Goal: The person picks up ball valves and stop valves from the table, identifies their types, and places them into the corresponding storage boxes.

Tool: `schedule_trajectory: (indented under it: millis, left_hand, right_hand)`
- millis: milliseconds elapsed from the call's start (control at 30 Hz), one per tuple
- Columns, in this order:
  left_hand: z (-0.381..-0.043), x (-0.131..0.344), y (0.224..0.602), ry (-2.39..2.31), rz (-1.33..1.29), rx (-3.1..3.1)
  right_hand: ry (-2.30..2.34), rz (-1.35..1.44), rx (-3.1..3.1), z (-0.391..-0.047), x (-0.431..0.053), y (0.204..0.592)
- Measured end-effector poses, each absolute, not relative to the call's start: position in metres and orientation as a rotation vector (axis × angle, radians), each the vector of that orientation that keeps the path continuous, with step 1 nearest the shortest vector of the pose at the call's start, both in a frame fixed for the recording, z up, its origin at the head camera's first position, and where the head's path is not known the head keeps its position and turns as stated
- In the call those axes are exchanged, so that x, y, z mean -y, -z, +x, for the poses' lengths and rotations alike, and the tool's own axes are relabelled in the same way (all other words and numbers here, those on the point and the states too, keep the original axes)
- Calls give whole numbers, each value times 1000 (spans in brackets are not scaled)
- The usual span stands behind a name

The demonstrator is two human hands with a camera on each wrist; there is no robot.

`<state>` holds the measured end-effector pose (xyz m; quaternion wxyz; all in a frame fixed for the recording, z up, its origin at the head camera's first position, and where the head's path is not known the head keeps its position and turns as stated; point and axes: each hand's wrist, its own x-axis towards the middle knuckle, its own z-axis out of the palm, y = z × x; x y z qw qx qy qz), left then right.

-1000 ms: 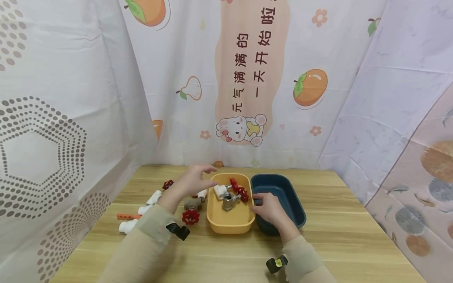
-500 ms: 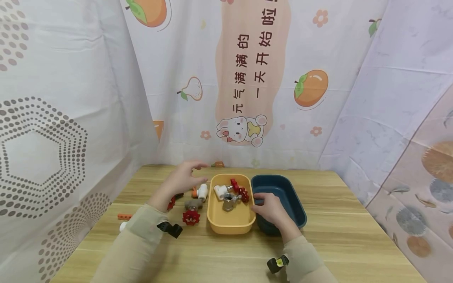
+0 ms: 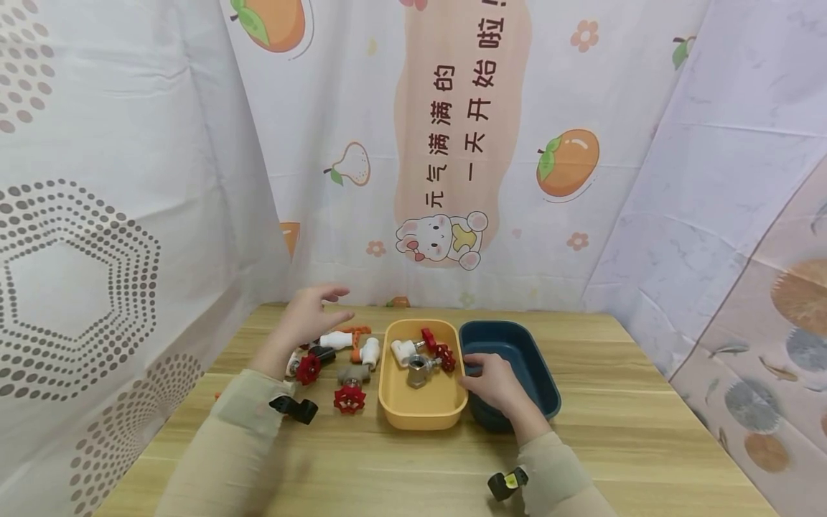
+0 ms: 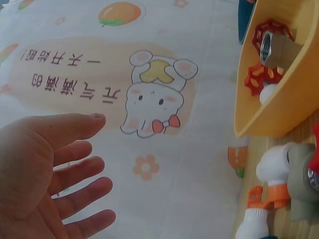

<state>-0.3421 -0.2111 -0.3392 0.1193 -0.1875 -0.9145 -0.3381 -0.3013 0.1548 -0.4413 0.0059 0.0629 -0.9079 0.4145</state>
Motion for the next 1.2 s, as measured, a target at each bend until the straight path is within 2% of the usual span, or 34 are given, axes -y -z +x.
schedule_trajectory:
  millis: [1200]
  left_hand:
    - [-349, 273, 377, 1009, -224, 2740]
  right_hand:
    - [-1279, 177, 2851, -299, -153, 439]
